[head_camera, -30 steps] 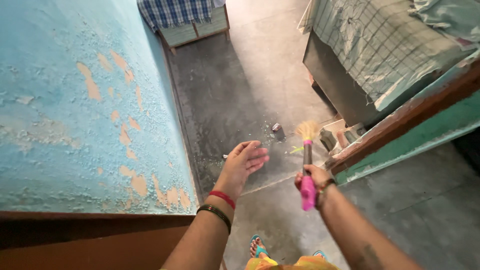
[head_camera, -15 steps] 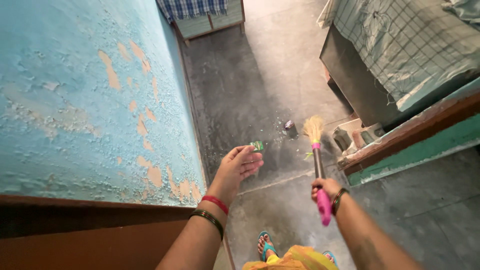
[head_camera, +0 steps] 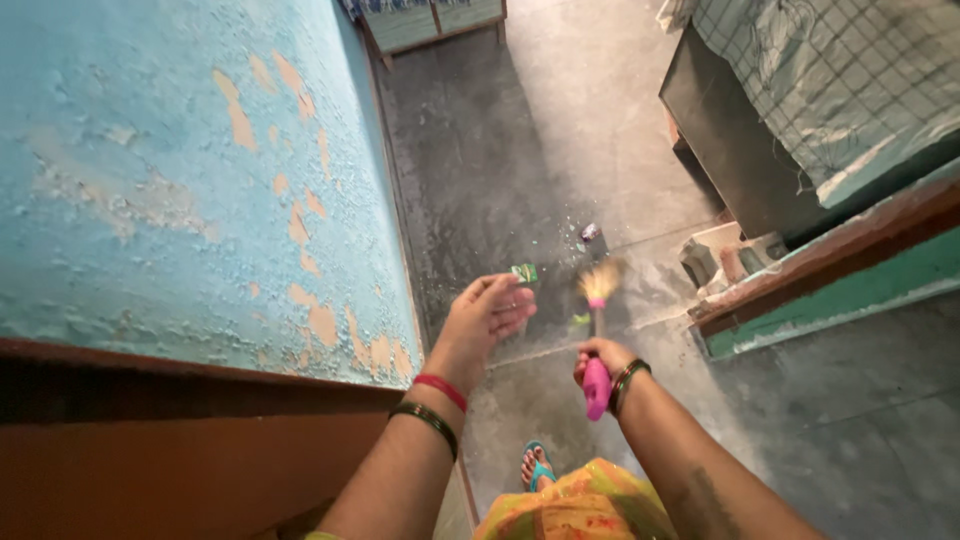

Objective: The person sweeps a tiled floor in a bedroom using a broom with a pink handle. They gather scattered debris, including small wrappers and dust, into a pile near the center of the room between two beds.

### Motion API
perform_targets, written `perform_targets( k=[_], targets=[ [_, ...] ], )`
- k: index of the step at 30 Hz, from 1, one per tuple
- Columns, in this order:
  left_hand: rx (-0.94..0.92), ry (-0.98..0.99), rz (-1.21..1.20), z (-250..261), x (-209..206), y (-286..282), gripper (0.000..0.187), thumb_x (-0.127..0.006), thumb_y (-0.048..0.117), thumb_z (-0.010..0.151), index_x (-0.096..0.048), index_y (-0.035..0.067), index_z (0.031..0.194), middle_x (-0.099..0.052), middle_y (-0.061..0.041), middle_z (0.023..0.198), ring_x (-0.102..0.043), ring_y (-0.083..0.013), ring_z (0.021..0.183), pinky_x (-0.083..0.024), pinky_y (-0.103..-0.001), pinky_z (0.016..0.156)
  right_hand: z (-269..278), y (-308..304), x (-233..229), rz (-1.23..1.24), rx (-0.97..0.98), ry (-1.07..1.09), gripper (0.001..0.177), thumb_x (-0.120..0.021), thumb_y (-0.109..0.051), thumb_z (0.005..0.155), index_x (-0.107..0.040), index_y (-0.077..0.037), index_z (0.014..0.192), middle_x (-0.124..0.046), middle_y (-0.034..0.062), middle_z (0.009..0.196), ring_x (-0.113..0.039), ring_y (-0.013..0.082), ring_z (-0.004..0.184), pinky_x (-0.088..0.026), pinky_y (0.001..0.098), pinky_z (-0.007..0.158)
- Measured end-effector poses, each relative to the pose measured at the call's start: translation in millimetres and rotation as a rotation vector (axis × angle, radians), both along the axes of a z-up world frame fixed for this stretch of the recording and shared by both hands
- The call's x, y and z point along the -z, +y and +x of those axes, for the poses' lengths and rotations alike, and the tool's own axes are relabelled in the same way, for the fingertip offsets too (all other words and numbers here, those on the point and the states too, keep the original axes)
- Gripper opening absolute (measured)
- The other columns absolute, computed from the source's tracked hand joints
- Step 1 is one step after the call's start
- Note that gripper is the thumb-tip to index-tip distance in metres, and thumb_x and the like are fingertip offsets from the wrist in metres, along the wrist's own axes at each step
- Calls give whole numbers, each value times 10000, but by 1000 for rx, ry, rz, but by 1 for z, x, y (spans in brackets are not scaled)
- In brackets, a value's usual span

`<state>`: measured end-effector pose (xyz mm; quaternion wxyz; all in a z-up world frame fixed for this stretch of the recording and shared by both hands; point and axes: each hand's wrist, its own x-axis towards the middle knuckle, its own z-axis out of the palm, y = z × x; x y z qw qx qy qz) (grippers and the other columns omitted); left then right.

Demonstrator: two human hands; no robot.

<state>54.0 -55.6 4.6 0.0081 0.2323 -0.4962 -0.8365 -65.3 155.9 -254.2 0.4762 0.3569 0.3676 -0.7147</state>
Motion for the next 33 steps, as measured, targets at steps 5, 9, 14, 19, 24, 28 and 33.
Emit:
perform_targets(
  k=[5,9,14,19,24,28,33],
  targets=[
    [-3,40,-16,4,-2,-5,347,-588,336,997,-627,61,1205,-729,-128,1115,-727,-255,1039,-564,-370,917,20,-13,-51,151,118,171,104,-598,-47,894,-500,-18,877,-541,89,652,-515,195,500,-487,315,466],
    [-43,-11,-14,12,-1,-11,339,-588,322,1003,-624,67,1224,-727,-125,1112,-715,-248,1047,-565,-363,938,33,-36,-57,157,124,20,58,-526,-84,882,-481,-55,861,-525,72,647,-524,222,505,-505,401,481],
    [-40,-15,-24,15,4,-15,343,-589,332,994,-623,71,1213,-737,-121,1113,-723,-252,1050,-572,-371,944,37,-43,-34,-12,53,-81,95,-592,-35,900,-500,-37,875,-564,81,664,-561,205,520,-541,310,500],
    [-41,-26,-19,15,-2,-12,345,-584,341,996,-621,78,1216,-736,-118,1116,-725,-243,1049,-564,-367,935,42,-36,-61,64,68,31,124,-619,-86,898,-504,-55,862,-540,71,644,-512,192,497,-500,317,474],
    [-53,-8,-39,14,-5,-11,348,-581,340,1000,-612,71,1218,-740,-127,1123,-723,-239,1037,-568,-366,927,33,-20,-57,265,130,182,65,-578,-47,881,-517,-35,863,-558,96,657,-546,237,512,-489,382,471],
    [-41,-2,-35,22,-2,-11,347,-581,338,995,-624,71,1212,-735,-116,1114,-721,-235,1030,-572,-364,934,-20,20,2,258,74,147,73,-549,-84,877,-531,-28,835,-565,118,654,-583,262,535,-536,396,507],
    [-66,-67,-45,25,1,-14,337,-583,337,992,-632,76,1201,-735,-113,1107,-721,-238,1027,-566,-372,934,-61,66,18,128,-111,189,76,-584,-67,852,-513,-55,828,-560,77,636,-577,209,526,-510,329,477]
  ],
)
